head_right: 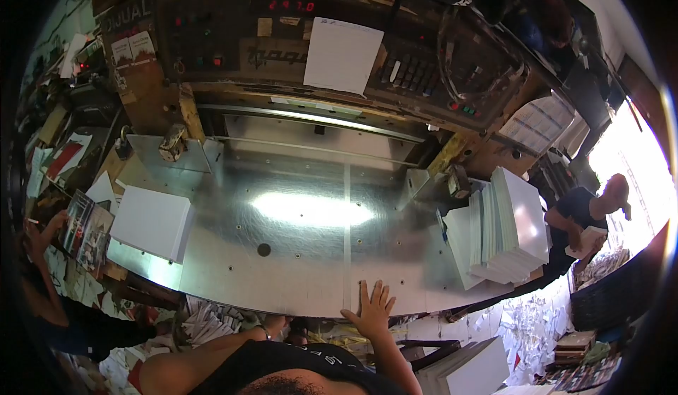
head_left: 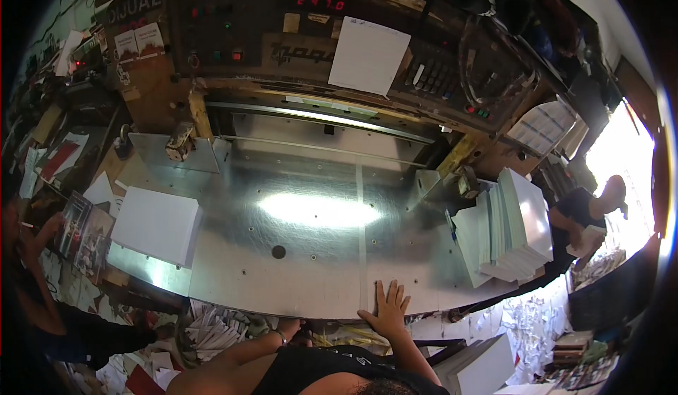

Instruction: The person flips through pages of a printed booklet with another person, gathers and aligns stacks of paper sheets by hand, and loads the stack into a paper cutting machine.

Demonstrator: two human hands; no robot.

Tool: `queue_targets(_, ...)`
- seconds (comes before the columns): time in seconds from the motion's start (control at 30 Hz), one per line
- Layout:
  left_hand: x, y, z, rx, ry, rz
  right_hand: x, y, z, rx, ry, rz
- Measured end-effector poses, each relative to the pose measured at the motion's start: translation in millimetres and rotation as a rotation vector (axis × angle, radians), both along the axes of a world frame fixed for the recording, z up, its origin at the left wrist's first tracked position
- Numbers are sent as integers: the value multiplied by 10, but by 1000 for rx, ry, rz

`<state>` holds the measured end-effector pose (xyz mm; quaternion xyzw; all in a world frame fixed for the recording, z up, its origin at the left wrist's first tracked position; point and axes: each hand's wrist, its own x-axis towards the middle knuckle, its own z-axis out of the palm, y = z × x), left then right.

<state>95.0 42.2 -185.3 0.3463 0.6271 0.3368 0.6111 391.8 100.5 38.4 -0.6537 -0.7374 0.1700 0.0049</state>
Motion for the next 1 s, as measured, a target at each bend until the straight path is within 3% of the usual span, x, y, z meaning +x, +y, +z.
queue_targets(0.07, -58, -20, -360, 182, 217, -185, -1, 15, 1, -5, -1, 1)
queue_targets(0.17, -78, -4, -343, 237, 340, -302, -6, 4, 9, -16, 2, -3)
queue_targets(1.0, -67, 23, -62, 175, 415, -365, -12, 11, 4, -14, -20, -6)
